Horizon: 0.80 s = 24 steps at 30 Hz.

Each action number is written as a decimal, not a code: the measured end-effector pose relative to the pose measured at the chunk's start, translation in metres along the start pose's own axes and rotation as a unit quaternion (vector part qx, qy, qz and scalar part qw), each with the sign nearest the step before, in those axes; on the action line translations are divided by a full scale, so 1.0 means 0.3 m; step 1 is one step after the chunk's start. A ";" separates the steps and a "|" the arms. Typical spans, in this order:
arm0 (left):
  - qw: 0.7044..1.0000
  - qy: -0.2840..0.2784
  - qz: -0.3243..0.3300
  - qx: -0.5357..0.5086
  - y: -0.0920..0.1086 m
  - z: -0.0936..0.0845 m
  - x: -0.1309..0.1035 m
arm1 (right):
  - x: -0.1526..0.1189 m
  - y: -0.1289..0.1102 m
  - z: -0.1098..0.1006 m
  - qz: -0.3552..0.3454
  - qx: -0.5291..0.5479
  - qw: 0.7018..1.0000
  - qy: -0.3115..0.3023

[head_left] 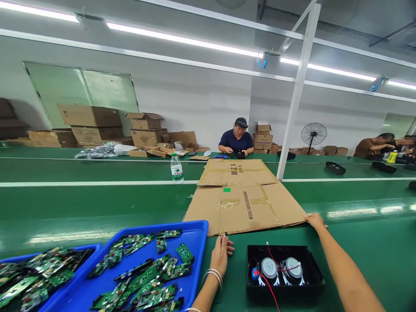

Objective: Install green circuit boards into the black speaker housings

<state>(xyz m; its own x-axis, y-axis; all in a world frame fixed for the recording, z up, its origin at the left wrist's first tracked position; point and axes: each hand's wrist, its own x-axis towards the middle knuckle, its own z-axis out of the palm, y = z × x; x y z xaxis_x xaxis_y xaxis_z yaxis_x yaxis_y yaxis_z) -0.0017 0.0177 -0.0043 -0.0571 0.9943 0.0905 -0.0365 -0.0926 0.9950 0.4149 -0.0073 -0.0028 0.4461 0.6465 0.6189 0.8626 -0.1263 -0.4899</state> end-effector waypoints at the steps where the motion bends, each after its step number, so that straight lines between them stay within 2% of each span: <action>1: 1.000 -0.001 -0.001 -0.001 0.002 0.000 0.000 | 0.010 -0.006 -0.009 0.023 -0.013 0.999 -0.020; 7: 1.000 -0.019 -0.009 -0.002 0.008 -0.003 0.000 | 0.044 -0.112 -0.063 0.106 -0.049 0.988 -0.096; 10: 0.999 -0.026 -0.018 -0.006 0.004 0.002 -0.003 | 0.003 -0.210 -0.133 0.082 -0.035 0.986 -0.141; 12: 0.999 -0.031 -0.030 -0.015 0.007 0.007 -0.003 | -0.058 -0.300 -0.204 0.032 0.000 0.978 -0.205; 14: 0.998 -0.041 -0.048 -0.030 0.022 0.009 -0.002 | -0.147 -0.404 -0.281 -0.032 0.046 0.957 -0.286; 16: 0.995 -0.051 -0.068 -0.052 0.055 0.005 0.000 | -0.256 -0.505 -0.345 -0.178 0.096 0.899 -0.387; 17: 0.994 -0.054 -0.075 -0.065 0.079 0.000 0.000 | -0.313 -0.547 -0.366 -0.247 0.085 0.878 -0.401; 20: 0.989 -0.058 -0.082 -0.105 0.171 -0.021 -0.013 | -0.462 -0.630 -0.378 -0.423 0.047 0.824 -0.374; 22: 0.986 -0.069 -0.085 -0.128 0.237 -0.034 -0.032 | -0.523 -0.656 -0.356 -0.475 0.051 0.806 -0.350; 24: 0.982 -0.087 -0.092 -0.142 0.295 -0.043 -0.057 | -0.551 -0.679 -0.332 -0.493 0.066 0.802 -0.333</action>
<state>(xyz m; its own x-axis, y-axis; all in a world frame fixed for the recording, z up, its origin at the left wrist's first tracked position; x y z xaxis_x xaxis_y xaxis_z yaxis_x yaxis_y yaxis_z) -0.0168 -0.0084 0.0816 0.1476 0.9872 -0.0599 -0.3075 0.1034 0.9459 0.1893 -0.1635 0.0558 -0.6996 0.6474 0.3022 0.6660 0.7441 -0.0523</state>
